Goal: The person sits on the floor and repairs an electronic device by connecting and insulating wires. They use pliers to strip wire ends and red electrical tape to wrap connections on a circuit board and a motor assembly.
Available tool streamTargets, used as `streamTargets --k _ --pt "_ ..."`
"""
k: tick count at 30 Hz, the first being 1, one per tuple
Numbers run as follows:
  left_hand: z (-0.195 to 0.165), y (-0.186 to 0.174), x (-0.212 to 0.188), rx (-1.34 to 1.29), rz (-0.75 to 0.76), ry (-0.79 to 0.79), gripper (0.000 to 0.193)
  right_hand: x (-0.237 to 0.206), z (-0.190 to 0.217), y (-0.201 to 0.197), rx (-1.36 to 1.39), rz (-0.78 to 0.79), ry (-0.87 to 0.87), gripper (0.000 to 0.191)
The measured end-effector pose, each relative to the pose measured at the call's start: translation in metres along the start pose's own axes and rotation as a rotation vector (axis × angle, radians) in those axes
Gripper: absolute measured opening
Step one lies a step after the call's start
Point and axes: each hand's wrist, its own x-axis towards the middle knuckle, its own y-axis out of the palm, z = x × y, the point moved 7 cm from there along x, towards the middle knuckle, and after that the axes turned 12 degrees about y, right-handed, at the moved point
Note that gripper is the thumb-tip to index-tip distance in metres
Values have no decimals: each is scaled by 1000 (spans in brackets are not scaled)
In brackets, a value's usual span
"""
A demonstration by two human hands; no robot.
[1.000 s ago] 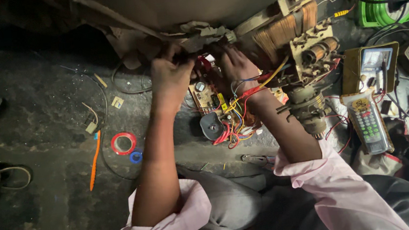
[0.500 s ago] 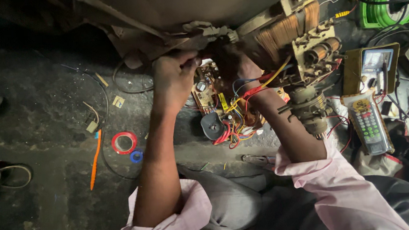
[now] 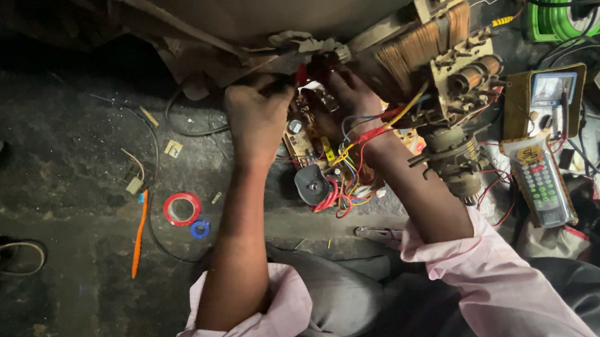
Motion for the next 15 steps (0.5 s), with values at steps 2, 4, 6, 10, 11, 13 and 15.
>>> streamTargets --k 2,4,6,10,11,13,15 --pt "-2 1 2 8 3 35 12 2 5 3 -61 -69 -90 36" --pt "-5 0 4 12 -10 71 11 5 19 4 -126 -174 -249 32" --pt "-1 2 4 98 49 -3 10 18 11 9 -146 -74 -46 40" --pt "-29 3 4 310 134 342 12 22 18 5 12 226 6 54" --pt "-28 4 4 327 172 315 14 15 34 -3 74 209 -243 52" --pt "-25 8 3 358 247 267 18 16 22 -6 406 381 -88 51" --pt "-28 6 3 271 190 287 16 19 15 -2 333 352 -131 48"
